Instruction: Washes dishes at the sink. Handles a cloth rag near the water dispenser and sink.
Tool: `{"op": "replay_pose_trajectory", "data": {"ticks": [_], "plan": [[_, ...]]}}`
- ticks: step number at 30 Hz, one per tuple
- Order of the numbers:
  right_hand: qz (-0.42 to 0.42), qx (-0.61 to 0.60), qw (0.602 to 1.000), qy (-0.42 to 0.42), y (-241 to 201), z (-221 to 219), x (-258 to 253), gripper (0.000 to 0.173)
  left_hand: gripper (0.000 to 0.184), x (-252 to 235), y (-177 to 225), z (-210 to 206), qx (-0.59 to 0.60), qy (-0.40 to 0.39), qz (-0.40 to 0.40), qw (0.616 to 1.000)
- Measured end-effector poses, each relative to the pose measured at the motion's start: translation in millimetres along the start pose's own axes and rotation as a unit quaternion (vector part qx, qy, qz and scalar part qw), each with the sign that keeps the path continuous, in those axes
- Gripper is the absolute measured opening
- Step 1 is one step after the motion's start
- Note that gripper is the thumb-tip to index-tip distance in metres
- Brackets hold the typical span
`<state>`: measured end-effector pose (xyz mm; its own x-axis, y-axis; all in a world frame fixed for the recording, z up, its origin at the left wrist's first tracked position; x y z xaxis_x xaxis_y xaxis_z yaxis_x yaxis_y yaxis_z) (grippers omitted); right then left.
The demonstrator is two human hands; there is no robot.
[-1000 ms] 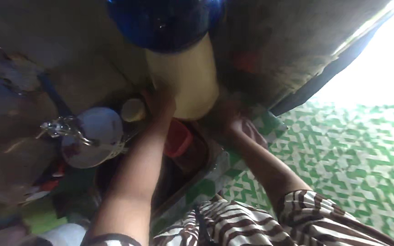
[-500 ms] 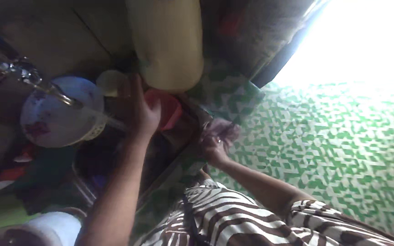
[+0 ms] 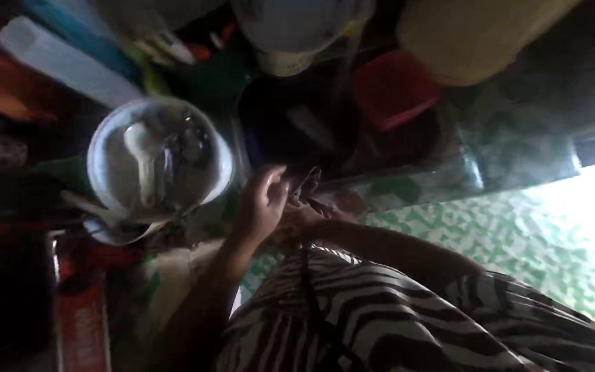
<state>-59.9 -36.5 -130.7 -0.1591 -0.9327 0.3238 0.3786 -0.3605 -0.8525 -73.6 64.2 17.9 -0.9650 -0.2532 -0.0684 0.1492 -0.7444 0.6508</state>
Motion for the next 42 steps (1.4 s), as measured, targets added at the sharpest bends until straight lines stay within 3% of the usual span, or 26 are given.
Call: {"op": "replay_pose_trajectory", "data": {"ticks": [3,6,9,13,15,18,20,22,24,26,29,31,33,35,37,39,42], "plan": [[0.087,0.012,0.996,-0.017,-23,-33,-42,0.034,0.032,71,-45,8,-0.003,-0.014,0.145,0.989],[0.083,0.007,0.993,-0.080,-59,-33,-61,0.039,0.039,127,-78,11,-0.012,-0.004,0.303,0.953],[0.095,-0.083,0.992,-0.026,-75,-17,-67,0.039,0.060,158,-97,3,0.078,0.069,0.407,0.908],[0.048,-0.231,0.972,0.005,-118,44,-23,0.039,0.100,152,-83,-23,0.173,0.075,0.366,0.911],[0.041,-0.230,0.972,0.030,-122,66,-10,0.039,0.106,139,-76,-34,0.204,0.106,0.335,0.914],[0.012,-0.246,0.968,0.056,-133,97,12,0.044,0.095,122,-85,-51,0.151,0.137,0.304,0.930],[0.018,-0.257,0.964,0.061,-153,119,24,0.040,0.095,113,-77,-48,0.063,0.113,0.354,0.926],[0.048,-0.265,0.961,0.067,-173,135,34,0.031,0.082,102,-57,-33,0.011,0.084,0.396,0.914],[0.073,-0.262,0.960,0.062,-187,143,45,0.029,0.058,99,-41,-20,0.013,0.107,0.378,0.919],[0.098,-0.251,0.962,0.045,-201,140,59,0.028,0.052,109,-28,-10,0.077,0.108,0.349,0.928],[0.136,-0.243,0.961,-0.010,-222,126,74,0.029,0.071,146,-11,6,0.219,0.081,0.320,0.918],[0.158,-0.223,0.958,-0.082,-246,115,67,0.029,0.061,175,-5,23,0.321,0.159,0.267,0.895],[0.199,-0.216,0.944,-0.152,-274,99,62,0.031,0.044,188,12,56,0.263,0.272,0.255,0.890],[0.243,-0.226,0.918,-0.220,-301,80,63,0.032,0.030,197,34,91,0.082,0.329,0.344,0.875],[0.266,-0.240,0.894,-0.270,-328,66,73,0.033,0.021,210,21,101,0.160,0.367,0.365,0.841],[0.286,-0.287,0.857,-0.317,-353,60,85,0.027,0.027,222,-8,102,0.259,0.376,0.340,0.822],[0.330,-0.325,0.812,-0.355,-383,61,89,0.026,0.036,236,14,119,0.178,0.330,0.443,0.815]]}}
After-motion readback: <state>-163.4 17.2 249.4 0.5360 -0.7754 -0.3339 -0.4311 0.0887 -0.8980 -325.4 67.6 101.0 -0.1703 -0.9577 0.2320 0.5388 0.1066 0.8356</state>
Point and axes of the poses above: each hand's wrist, its own x-axis away from the middle knuckle, its own z-axis out of the back of the hand, y = z × x, the point moved 6 cm from there along -x, towards the middle knuckle, and after that the axes turned 10 degrees about -x, right-handed, at the moved point
